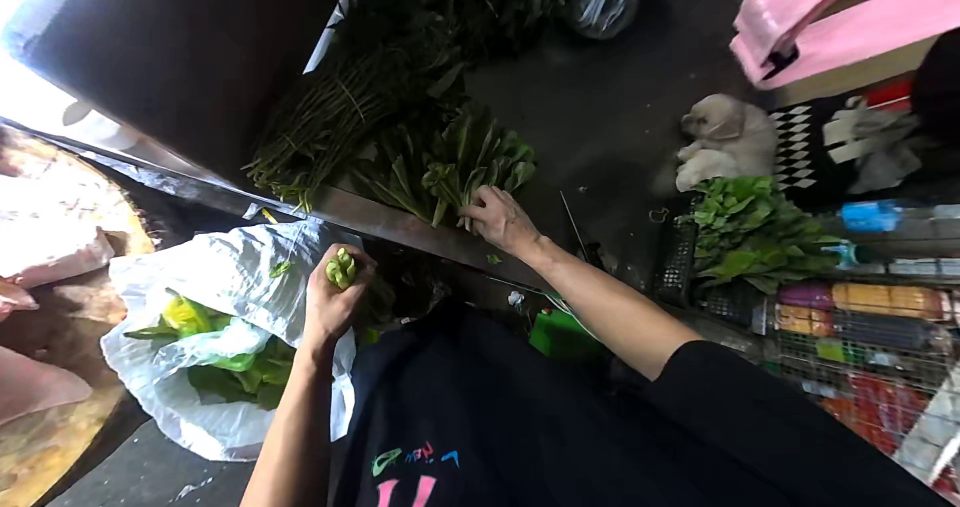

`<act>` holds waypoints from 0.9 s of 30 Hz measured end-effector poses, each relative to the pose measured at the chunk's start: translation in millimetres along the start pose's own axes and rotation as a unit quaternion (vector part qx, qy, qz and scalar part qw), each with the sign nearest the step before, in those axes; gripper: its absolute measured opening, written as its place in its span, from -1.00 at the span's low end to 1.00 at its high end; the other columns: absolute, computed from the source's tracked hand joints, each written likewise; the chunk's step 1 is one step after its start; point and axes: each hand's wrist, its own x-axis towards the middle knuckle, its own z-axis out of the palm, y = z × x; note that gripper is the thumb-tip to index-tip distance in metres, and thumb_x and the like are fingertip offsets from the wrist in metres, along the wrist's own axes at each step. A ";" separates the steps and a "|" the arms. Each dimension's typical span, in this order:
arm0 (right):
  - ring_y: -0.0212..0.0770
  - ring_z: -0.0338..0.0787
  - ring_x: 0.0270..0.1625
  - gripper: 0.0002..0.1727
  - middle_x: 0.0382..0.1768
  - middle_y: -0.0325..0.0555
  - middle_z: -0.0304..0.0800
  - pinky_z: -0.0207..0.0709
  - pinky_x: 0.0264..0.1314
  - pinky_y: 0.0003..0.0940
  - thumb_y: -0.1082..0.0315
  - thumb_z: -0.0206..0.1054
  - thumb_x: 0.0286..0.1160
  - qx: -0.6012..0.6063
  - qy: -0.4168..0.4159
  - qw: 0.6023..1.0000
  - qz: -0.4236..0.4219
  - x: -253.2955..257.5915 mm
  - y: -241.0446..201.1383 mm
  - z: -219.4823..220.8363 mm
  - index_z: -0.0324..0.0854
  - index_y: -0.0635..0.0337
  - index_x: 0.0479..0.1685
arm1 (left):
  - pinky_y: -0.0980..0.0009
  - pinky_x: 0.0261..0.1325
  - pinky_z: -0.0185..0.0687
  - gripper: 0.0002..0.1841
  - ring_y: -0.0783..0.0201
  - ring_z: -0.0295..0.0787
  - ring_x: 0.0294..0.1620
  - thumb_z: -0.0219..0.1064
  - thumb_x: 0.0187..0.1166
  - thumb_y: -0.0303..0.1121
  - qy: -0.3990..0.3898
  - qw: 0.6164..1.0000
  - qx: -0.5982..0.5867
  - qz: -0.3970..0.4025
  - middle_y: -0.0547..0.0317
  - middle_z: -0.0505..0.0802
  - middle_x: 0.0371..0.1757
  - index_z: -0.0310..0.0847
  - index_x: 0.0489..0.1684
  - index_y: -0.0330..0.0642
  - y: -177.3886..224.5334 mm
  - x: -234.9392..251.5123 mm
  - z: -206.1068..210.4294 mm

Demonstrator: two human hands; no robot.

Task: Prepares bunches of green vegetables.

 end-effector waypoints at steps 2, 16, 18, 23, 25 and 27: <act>0.07 0.74 0.15 -0.68 0.04 0.12 0.72 0.67 0.28 -0.06 0.51 0.39 0.47 0.062 0.085 0.994 0.018 0.8 -2.5 -14.2 0.88 -0.06 0.08 | 0.54 -0.08 0.72 -0.80 0.52 0.77 -0.19 0.41 0.37 -0.40 -0.004 1.000 0.004 0.002 0.38 0.83 -0.22 0.69 -0.07 -0.10 2.0 1.5 6.9; -0.27 0.80 0.10 -0.76 -0.02 -0.13 0.86 0.67 0.24 -0.41 0.26 0.45 0.56 0.213 0.164 0.963 -0.019 5.1 -137.5 -115.0 0.84 0.17 0.06 | 0.54 0.03 0.74 -0.51 0.58 0.75 -0.11 0.47 0.51 0.01 -0.096 0.990 -0.022 0.104 0.39 0.82 -0.10 0.60 0.19 -0.16 62.3 48.3 58.9; -0.34 0.81 0.07 -0.74 -0.01 -0.14 0.86 0.70 0.19 -0.48 0.27 0.46 0.55 0.258 0.147 0.955 0.003 6.1 -134.7 -109.9 0.83 0.19 0.09 | 0.53 0.00 0.74 -0.46 0.58 0.75 -0.13 0.44 0.51 0.12 -0.084 0.992 -0.026 0.086 0.40 0.83 -0.11 0.61 0.19 -0.14 59.6 45.9 62.2; -0.37 0.86 -0.14 -0.58 -0.08 -0.17 0.84 0.83 -0.01 -0.43 0.41 0.60 0.37 0.449 0.084 0.885 0.089 4.2 -131.9 -99.8 0.61 0.17 0.20 | 0.51 -0.06 0.75 -0.18 0.55 0.76 -0.14 0.33 0.29 0.52 -0.079 0.994 -0.071 0.022 0.41 0.83 -0.12 0.63 0.16 -0.09 54.3 27.7 74.8; -0.35 0.84 -0.23 -0.60 -0.20 -0.15 0.82 0.82 -0.11 -0.44 0.44 0.63 0.31 0.478 0.090 0.867 0.108 1.6 -132.7 -95.6 0.59 0.18 0.09 | 0.46 -0.10 0.78 -0.09 0.51 0.78 -0.17 0.37 0.13 0.59 -0.070 0.994 -0.087 -0.002 0.37 0.84 -0.14 0.64 0.15 -0.09 53.7 22.5 79.9; -0.37 0.84 -0.21 -0.71 -0.21 -0.16 0.84 0.80 -0.07 -0.46 0.45 0.60 0.35 0.481 0.108 0.863 0.110 -4.1 -131.8 -91.4 0.68 0.22 0.01 | 0.44 -0.13 0.79 -0.16 0.49 0.79 -0.20 0.49 0.13 0.49 -0.059 0.995 -0.080 -0.023 0.36 0.85 -0.17 0.66 0.12 -0.08 56.2 20.2 84.5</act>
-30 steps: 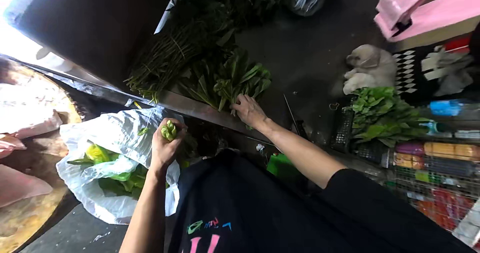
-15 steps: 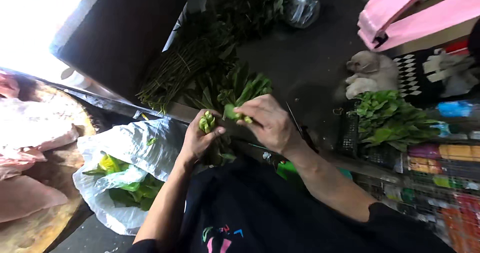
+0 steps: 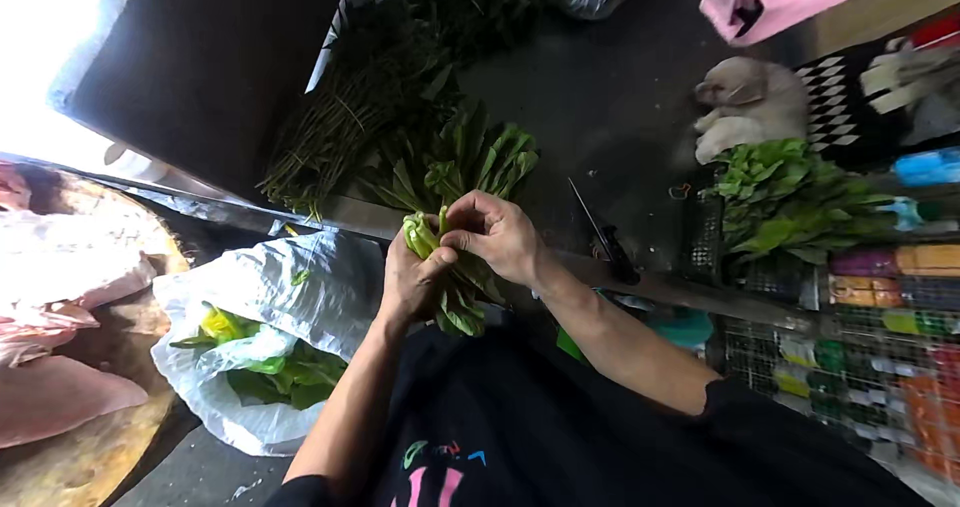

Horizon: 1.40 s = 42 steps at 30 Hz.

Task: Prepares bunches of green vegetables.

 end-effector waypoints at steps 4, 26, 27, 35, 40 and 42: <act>-0.44 0.84 -0.05 -0.92 -0.11 -0.17 0.88 0.74 0.11 -0.52 0.44 0.49 0.49 -0.090 0.037 0.994 -0.042 -15.2 7.1 -9.3 0.83 0.24 -0.14 | 0.36 -0.05 0.81 -0.56 0.40 0.83 -0.15 0.63 0.31 -0.07 0.008 0.999 0.035 -0.011 0.28 0.88 -0.14 0.73 0.08 -0.07 7.0 0.5 13.4; -0.42 0.81 0.02 -0.50 -0.02 -0.19 0.84 0.74 0.13 -0.44 -0.01 0.62 0.34 0.029 -0.015 0.999 -0.044 -181.6 87.2 -179.6 0.80 0.18 0.10 | 0.28 -0.12 0.78 -0.55 0.43 0.80 -0.25 0.67 0.18 -0.29 -0.073 0.935 0.348 -0.012 0.28 0.86 -0.24 0.70 0.07 -0.09 2.0 -62.6 219.2; -0.42 0.82 0.01 -0.55 -0.05 -0.18 0.86 0.74 0.13 -0.44 0.05 0.63 0.34 0.007 0.010 0.998 -0.061 -187.7 92.3 -180.3 0.81 0.19 0.05 | 0.23 -0.15 0.78 -0.56 0.38 0.80 -0.27 0.64 0.19 -0.36 -0.068 0.929 0.365 -0.011 0.24 0.86 -0.24 0.70 0.09 -0.10 0.3 -66.6 228.6; -0.40 0.84 0.03 -0.66 -0.03 -0.15 0.88 0.74 0.21 -0.42 0.21 0.59 0.42 0.080 0.050 0.994 -0.053 -212.1 115.9 -197.7 0.81 0.23 0.05 | 0.31 -0.04 0.77 -0.54 0.45 0.80 -0.18 0.64 0.16 -0.35 -0.080 0.918 0.387 -0.043 0.29 0.86 -0.17 0.70 0.10 -0.06 -13.1 -74.2 261.1; 0.00 0.85 0.11 -0.75 0.04 0.12 0.83 0.72 0.28 -0.09 0.35 0.23 0.70 -0.190 0.139 0.971 -0.031 -162.3 206.6 -204.8 0.78 0.30 0.02 | 0.40 -0.05 0.78 -0.52 0.47 0.81 -0.21 0.57 0.29 -0.25 0.001 0.923 0.381 -0.049 0.27 0.87 -0.19 0.64 0.21 -0.15 -21.3 -79.7 243.0; 0.15 0.77 0.26 -0.72 0.17 0.23 0.74 0.64 0.38 -0.01 0.46 0.13 0.69 -0.291 0.105 0.951 0.030 -134.3 239.2 -209.5 0.73 0.36 0.13 | 0.45 -0.06 0.79 -0.40 0.47 0.82 -0.20 0.56 0.30 -0.32 0.035 0.941 0.336 -0.029 0.25 0.86 -0.18 0.49 0.37 -0.23 -21.4 -81.1 236.4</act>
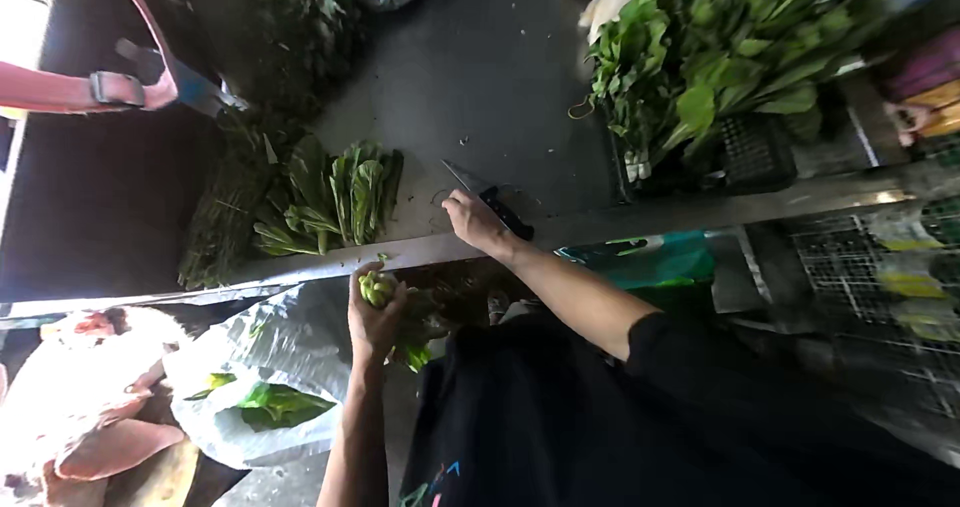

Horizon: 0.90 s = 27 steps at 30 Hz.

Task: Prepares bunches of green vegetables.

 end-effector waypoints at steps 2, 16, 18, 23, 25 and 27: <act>0.21 0.71 0.32 -0.72 0.22 0.30 0.67 0.61 0.42 0.02 0.50 0.10 0.70 -0.062 -0.065 0.995 0.039 19.1 4.5 3.4 0.69 0.42 0.13 | 0.45 -0.05 0.80 -0.33 0.45 0.83 -0.20 0.55 0.31 -0.35 0.026 0.999 -0.025 0.015 0.21 0.85 -0.17 0.39 0.45 -0.28 2.5 0.8 -4.9; 0.12 0.83 -0.01 -0.68 -0.09 0.20 0.79 0.66 0.14 0.16 0.39 0.40 0.48 0.168 -0.106 0.977 0.079 31.6 -22.3 -1.0 0.60 0.34 0.15 | 0.26 -0.09 0.87 0.09 0.28 0.87 -0.23 0.59 0.27 -0.40 0.035 0.997 -0.065 0.009 0.19 0.88 -0.19 -0.11 0.89 0.17 13.4 -2.5 -56.1; -0.03 0.86 -0.13 -0.64 -0.08 0.14 0.81 0.75 0.04 -0.02 0.41 0.33 0.56 0.294 -0.102 0.945 0.096 21.6 -40.2 -9.0 0.54 0.34 0.28 | 0.26 -0.02 0.85 0.12 0.33 0.85 -0.13 0.59 0.28 -0.40 0.016 1.000 -0.019 -0.003 0.23 0.86 -0.03 -0.16 0.89 0.23 13.4 1.1 -56.6; -0.05 0.87 0.02 -0.56 0.40 0.00 0.66 0.80 -0.01 -0.10 0.43 -0.17 0.62 0.658 -0.228 0.714 0.068 -9.2 -88.2 -54.5 0.40 0.08 0.41 | 0.16 0.13 0.80 0.23 0.29 0.82 0.04 0.62 0.23 -0.32 -0.037 0.997 0.064 0.023 0.18 0.80 0.25 -0.35 0.92 0.19 10.2 11.8 -47.8; 0.01 0.91 -0.04 -0.68 0.46 0.04 0.66 0.81 -0.31 -0.19 0.56 -0.08 0.60 0.658 -0.224 0.718 0.026 -12.4 -97.1 -66.8 0.44 0.09 0.18 | 0.12 0.11 0.79 0.27 0.26 0.82 0.04 0.63 0.21 -0.32 -0.061 0.995 0.076 0.015 0.17 0.76 0.32 -0.41 0.93 0.21 11.7 13.2 -41.5; -0.07 0.94 -0.25 -0.83 0.31 0.05 0.79 0.75 -0.58 -0.32 0.64 0.23 0.59 0.598 -0.185 0.780 0.005 -11.5 -101.4 -73.4 0.44 0.15 -0.11 | 0.10 0.11 0.79 0.30 0.24 0.81 0.04 0.64 0.22 -0.34 -0.081 0.993 0.085 0.017 0.16 0.74 0.36 -0.46 0.93 0.21 13.9 13.4 -34.8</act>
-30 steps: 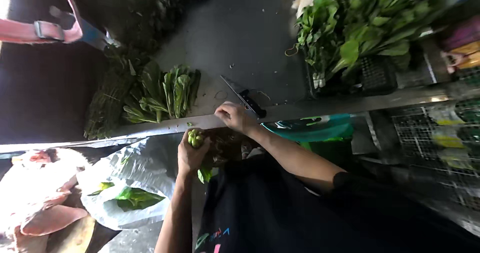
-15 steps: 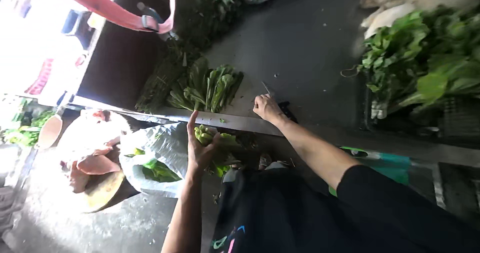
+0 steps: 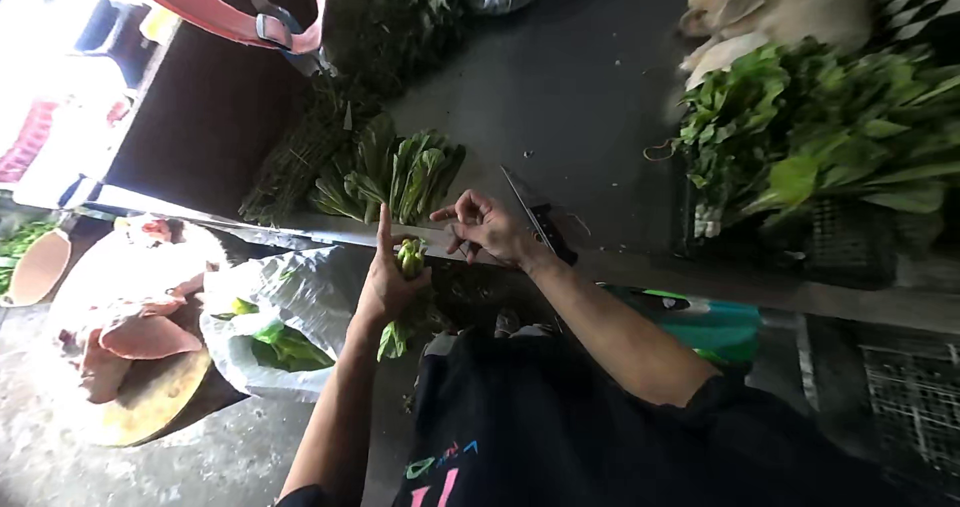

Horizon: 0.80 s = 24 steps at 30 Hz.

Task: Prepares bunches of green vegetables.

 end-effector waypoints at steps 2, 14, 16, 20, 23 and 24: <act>-0.15 0.96 -0.22 -0.77 0.23 0.01 0.85 0.82 -0.48 -0.31 0.53 0.54 0.40 -0.111 0.011 0.994 -0.006 -1.2 -6.0 1.9 0.54 0.22 -0.19 | 0.07 0.14 0.78 0.33 0.22 0.81 0.07 0.65 0.21 -0.33 -0.014 1.000 0.017 0.001 0.13 0.72 0.40 -0.50 0.93 0.21 3.3 0.6 5.9; -0.25 0.87 0.02 -0.69 -0.07 -0.09 0.91 0.71 0.24 -0.11 0.21 0.60 0.39 -0.369 -0.129 0.920 0.033 -18.1 18.4 23.8 0.83 0.13 0.05 | -0.08 0.27 0.75 0.51 0.07 0.77 0.27 0.76 0.07 -0.23 -0.134 0.986 0.094 0.042 -0.01 0.58 0.55 -0.68 0.92 0.24 -4.3 -5.5 26.9; -0.29 0.87 -0.04 -0.71 -0.11 -0.12 0.92 0.74 0.18 -0.17 0.22 0.61 0.38 -0.332 -0.117 0.935 0.036 -20.9 23.8 22.8 0.83 0.13 0.02 | 0.02 0.37 0.71 0.50 0.19 0.72 0.34 0.76 0.09 -0.19 -0.150 0.984 0.077 0.061 0.06 0.60 0.52 -0.69 0.91 0.24 -7.5 -5.9 24.8; -0.37 0.88 -0.12 -0.73 -0.16 -0.18 0.93 0.79 0.08 -0.28 0.28 0.61 0.35 -0.259 -0.072 0.962 0.043 -20.2 28.7 20.9 0.84 0.13 -0.01 | -0.04 0.31 0.72 0.45 0.13 0.73 0.32 0.77 0.08 -0.06 -0.131 0.987 0.085 0.031 0.07 0.54 0.61 -0.55 0.94 0.32 0.0 -7.2 15.7; -0.34 0.85 -0.24 -0.75 -0.23 -0.15 0.91 0.76 -0.08 -0.30 0.27 0.62 0.39 -0.230 -0.027 0.968 0.096 -17.9 25.5 21.3 0.84 0.14 -0.02 | -0.07 0.29 0.70 0.36 0.12 0.73 0.30 0.75 0.09 0.11 -0.129 0.984 0.123 -0.002 0.10 0.61 0.55 -0.33 0.95 0.35 3.6 -10.3 7.9; -0.30 0.85 -0.30 -0.74 -0.24 -0.10 0.90 0.78 -0.18 -0.31 0.27 0.62 0.39 -0.209 -0.011 0.971 0.117 -17.1 24.9 21.5 0.83 0.17 -0.01 | -0.10 0.33 0.68 0.35 0.12 0.71 0.34 0.72 0.05 0.20 -0.137 0.980 0.143 -0.024 0.13 0.63 0.53 -0.29 0.94 0.38 5.3 -12.1 5.5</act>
